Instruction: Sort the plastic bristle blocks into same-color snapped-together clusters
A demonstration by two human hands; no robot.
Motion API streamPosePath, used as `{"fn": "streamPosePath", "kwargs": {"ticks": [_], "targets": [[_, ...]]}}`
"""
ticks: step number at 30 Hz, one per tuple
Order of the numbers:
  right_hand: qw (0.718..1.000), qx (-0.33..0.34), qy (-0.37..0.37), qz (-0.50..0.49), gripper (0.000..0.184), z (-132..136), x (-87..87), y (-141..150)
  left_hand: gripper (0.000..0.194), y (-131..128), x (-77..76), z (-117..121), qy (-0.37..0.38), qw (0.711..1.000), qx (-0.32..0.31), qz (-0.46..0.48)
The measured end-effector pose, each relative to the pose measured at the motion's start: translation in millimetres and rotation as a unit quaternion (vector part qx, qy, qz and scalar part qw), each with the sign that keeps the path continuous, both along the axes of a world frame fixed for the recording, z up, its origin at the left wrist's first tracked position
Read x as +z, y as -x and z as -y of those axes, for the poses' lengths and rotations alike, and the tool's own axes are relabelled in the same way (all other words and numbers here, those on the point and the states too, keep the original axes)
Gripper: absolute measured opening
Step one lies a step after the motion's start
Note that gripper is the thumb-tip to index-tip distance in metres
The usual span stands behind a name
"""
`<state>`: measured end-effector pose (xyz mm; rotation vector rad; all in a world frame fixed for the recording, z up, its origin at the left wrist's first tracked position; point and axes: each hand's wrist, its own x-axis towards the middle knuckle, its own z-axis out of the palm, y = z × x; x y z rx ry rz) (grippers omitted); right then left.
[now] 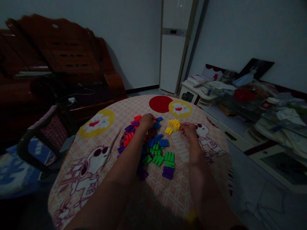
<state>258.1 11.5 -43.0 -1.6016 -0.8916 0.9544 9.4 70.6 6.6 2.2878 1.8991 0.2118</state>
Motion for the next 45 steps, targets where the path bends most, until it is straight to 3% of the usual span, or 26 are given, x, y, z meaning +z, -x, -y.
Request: {"fn": "streamPosePath", "kwargs": {"ticks": [7, 14, 19, 22, 24, 27, 29, 32, 35, 40, 45], "targets": [[1.000, 0.002, 0.004, -0.001, 0.017, 1, 2.6, 0, 0.025, -2, 2.9, 5, 0.016, 0.999, -0.039, -0.022], [1.000, 0.005, -0.002, -0.001, 0.017, 3, 4.5, 2, 0.023, -21, 8.0, 9, -0.066, 0.988, 0.010, 0.140], [1.000, 0.009, -0.014, 0.012, 0.005, 6, 11.2, 1, 0.017, -40, 8.1, 21, -0.056, 0.978, -0.009, 0.201], [0.997, -0.003, -0.061, 0.046, 0.010, 9, 22.7, -1, 0.016, -37, 6.7, 33, -0.053, 0.970, 0.013, 0.237], [0.993, 0.035, -0.082, 0.082, 0.011, 10, 31.1, 1, 0.014, -31, 4.5, 39, -0.051, 0.965, 0.027, 0.256], [0.964, 0.151, -0.089, 0.200, 0.007, 12, 39.7, 12, 0.010, -24, -1.3, 45, -0.028, 0.961, 0.021, 0.275], [0.920, 0.207, -0.089, 0.320, 0.013, 15, 41.7, 25, 0.009, -21, -6.4, 46, -0.003, 0.954, 0.013, 0.298], [0.846, 0.248, -0.049, 0.470, 0.032, 20, 40.5, 43, 0.009, -16, -13.4, 43, 0.010, 0.938, 0.017, 0.346], [0.802, 0.276, -0.009, 0.530, 0.037, 24, 37.4, 54, 0.009, -10, -17.2, 39, -0.005, 0.922, 0.016, 0.386], [0.783, 0.271, -0.006, 0.560, 0.030, 24, 35.1, 59, 0.009, -6, -16.2, 39, -0.013, 0.917, 0.007, 0.400], [0.799, 0.244, -0.012, 0.549, 0.028, 23, 38.6, 59, 0.014, -9, -15.7, 39, -0.012, 0.911, 0.005, 0.413]]}}
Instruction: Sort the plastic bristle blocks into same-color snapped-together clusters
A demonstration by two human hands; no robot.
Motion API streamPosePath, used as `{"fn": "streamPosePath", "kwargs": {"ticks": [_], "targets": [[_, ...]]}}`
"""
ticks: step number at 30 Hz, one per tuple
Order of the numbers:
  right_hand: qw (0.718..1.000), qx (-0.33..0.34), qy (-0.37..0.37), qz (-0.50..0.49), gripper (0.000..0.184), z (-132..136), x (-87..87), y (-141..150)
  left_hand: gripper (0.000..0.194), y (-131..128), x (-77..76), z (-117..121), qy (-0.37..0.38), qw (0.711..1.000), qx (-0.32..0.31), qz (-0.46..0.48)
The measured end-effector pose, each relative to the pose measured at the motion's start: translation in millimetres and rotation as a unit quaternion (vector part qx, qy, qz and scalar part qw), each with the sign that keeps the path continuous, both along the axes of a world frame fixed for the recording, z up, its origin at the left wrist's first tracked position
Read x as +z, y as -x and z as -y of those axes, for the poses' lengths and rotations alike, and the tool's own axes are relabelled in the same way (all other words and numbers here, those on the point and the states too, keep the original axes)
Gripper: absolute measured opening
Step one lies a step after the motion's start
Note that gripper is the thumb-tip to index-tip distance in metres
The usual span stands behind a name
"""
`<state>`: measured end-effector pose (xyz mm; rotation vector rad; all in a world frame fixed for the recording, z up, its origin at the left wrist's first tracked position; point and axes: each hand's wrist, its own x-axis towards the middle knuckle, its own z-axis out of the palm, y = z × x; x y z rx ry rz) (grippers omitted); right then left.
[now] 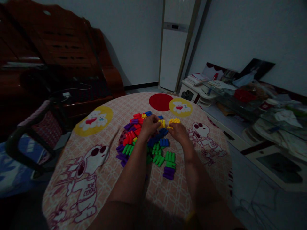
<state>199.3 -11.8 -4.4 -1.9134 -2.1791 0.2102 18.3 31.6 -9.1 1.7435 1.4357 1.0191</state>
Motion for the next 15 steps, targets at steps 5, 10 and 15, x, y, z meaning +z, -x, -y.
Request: {"fn": "streamPosePath", "kwargs": {"ticks": [5, 10, 15], "targets": [[0.997, -0.054, -0.038, -0.034, 0.032, -2, -2.2, -3, 0.011, -1, -1.4, -1, 0.005, 1.000, 0.001, -0.015], [0.986, -0.103, -0.081, -0.103, 0.029, -7, -8.4, -8, 0.010, -9, -0.9, 1, 0.001, 1.000, -0.011, -0.022], [0.926, -0.150, -0.195, -0.287, 0.023, -17, -13.9, -28, 0.010, -22, -2.1, 6, -0.021, 0.998, -0.029, -0.047]]}}
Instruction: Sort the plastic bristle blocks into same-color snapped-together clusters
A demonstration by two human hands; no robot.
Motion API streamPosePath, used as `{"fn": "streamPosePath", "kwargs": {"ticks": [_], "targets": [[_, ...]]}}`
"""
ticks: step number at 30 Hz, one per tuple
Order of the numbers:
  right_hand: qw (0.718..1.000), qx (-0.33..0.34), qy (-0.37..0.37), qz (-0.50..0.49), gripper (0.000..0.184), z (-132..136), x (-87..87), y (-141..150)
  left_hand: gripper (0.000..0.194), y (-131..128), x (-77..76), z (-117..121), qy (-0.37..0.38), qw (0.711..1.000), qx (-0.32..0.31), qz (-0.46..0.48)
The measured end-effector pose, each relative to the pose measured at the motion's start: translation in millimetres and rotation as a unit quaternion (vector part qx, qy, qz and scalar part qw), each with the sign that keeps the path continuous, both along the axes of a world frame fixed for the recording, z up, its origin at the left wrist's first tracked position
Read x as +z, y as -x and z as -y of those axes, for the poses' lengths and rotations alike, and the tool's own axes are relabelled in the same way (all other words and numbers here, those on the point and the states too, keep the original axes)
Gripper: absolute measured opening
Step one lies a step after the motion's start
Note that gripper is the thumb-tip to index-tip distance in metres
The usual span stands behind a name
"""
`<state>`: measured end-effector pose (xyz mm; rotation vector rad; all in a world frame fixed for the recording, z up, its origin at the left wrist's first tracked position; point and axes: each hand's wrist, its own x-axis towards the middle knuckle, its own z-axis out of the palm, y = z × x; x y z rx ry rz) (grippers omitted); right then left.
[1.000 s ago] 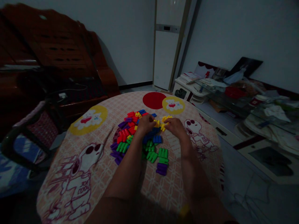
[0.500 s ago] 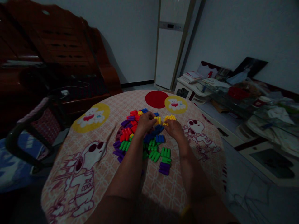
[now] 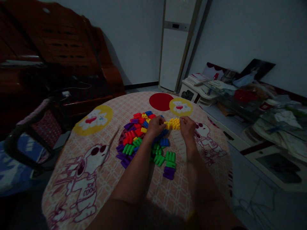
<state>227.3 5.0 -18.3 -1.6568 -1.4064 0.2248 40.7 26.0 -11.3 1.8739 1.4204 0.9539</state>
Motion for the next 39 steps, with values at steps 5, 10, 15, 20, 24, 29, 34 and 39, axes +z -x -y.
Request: {"fn": "streamPosePath", "kwargs": {"ticks": [5, 10, 15, 20, 24, 29, 34, 39], "targets": [[0.990, -0.051, -0.022, -0.129, 0.030, -8, -10.9, -20, 0.015, -15, -4.3, 4, -0.034, 0.998, -0.048, -0.007], [0.985, -0.048, -0.005, -0.169, 0.033, -8, -14.0, -23, 0.021, -28, -10.6, 7, -0.043, 0.997, -0.052, -0.049], [0.981, -0.054, 0.009, -0.186, 0.032, -10, -16.6, -23, 0.021, -27, -15.4, 6, -0.033, 0.996, -0.041, -0.076], [0.973, -0.078, 0.031, -0.215, 0.032, -10, -19.7, -26, 0.029, -28, -12.0, 10, -0.011, 0.997, -0.030, -0.071], [0.959, -0.089, 0.030, -0.268, 0.031, -9, -19.2, -27, 0.034, -18, 3.4, 11, -0.002, 0.995, -0.033, -0.093], [0.953, -0.092, 0.024, -0.288, 0.021, -8, -19.2, -28, 0.032, 39, 29.0, 8, 0.031, 0.972, -0.058, -0.227], [0.954, -0.088, 0.028, -0.285, 0.017, -8, -19.6, -26, 0.031, 84, 27.9, 7, 0.114, 0.948, -0.026, -0.295], [0.952, -0.085, 0.032, -0.292, 0.017, -6, -18.0, -26, 0.024, 79, 19.4, 6, 0.121, 0.940, 0.000, -0.318]]}}
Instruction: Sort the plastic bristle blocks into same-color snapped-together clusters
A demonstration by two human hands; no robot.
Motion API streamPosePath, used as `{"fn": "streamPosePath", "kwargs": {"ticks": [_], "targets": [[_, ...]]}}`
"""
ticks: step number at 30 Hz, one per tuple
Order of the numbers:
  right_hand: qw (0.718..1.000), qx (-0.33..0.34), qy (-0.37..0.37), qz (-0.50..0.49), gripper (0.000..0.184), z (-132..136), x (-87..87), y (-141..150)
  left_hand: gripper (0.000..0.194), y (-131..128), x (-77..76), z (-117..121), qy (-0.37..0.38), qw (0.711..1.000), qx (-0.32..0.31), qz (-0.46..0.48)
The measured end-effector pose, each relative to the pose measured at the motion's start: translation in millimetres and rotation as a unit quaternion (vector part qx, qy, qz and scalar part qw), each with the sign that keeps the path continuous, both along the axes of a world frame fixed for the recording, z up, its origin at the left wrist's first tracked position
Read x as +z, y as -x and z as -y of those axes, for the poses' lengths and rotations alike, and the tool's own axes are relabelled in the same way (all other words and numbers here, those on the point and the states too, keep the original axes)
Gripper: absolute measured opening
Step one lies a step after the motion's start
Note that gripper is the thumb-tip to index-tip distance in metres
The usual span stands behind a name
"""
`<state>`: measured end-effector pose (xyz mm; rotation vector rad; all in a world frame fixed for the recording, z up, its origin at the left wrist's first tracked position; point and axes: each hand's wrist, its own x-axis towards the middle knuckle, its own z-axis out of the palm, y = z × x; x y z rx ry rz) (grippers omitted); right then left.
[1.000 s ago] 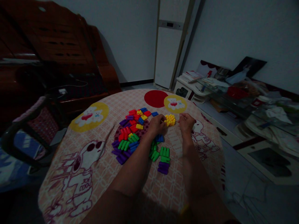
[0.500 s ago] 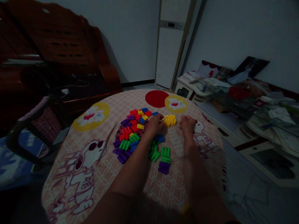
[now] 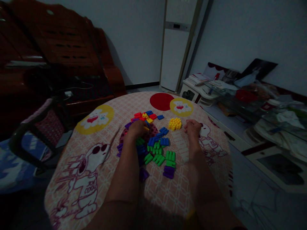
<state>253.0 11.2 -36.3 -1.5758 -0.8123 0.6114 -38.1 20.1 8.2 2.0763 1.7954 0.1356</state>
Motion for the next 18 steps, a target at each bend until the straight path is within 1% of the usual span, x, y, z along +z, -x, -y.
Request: {"fn": "streamPosePath", "kwargs": {"ticks": [2, 5, 7, 9, 14, 18], "targets": [[1.000, 0.000, 0.001, -0.003, 0.016, 0, 0.1, -1, 0.021, -6, 2.4, 0, -0.019, 1.000, 0.011, 0.016], [1.000, 0.000, 0.002, -0.002, 0.015, 0, -0.8, -1, 0.024, -19, 8.8, -1, -0.076, 0.994, 0.023, 0.075], [1.000, 0.001, 0.001, 0.001, 0.016, -1, -1.5, -1, 0.024, -31, 11.6, -3, -0.116, 0.987, 0.019, 0.109], [1.000, 0.000, -0.002, 0.000, 0.016, -1, -1.9, 0, 0.023, -48, 11.1, -4, -0.137, 0.982, 0.022, 0.126], [1.000, -0.004, 0.003, -0.014, 0.017, 0, -0.5, 2, 0.021, -88, -2.2, -5, -0.141, 0.982, 0.078, 0.101], [1.000, 0.001, 0.000, -0.016, 0.015, 1, 1.2, 3, 0.023, -101, -12.7, -8, -0.158, 0.979, 0.069, 0.105]]}}
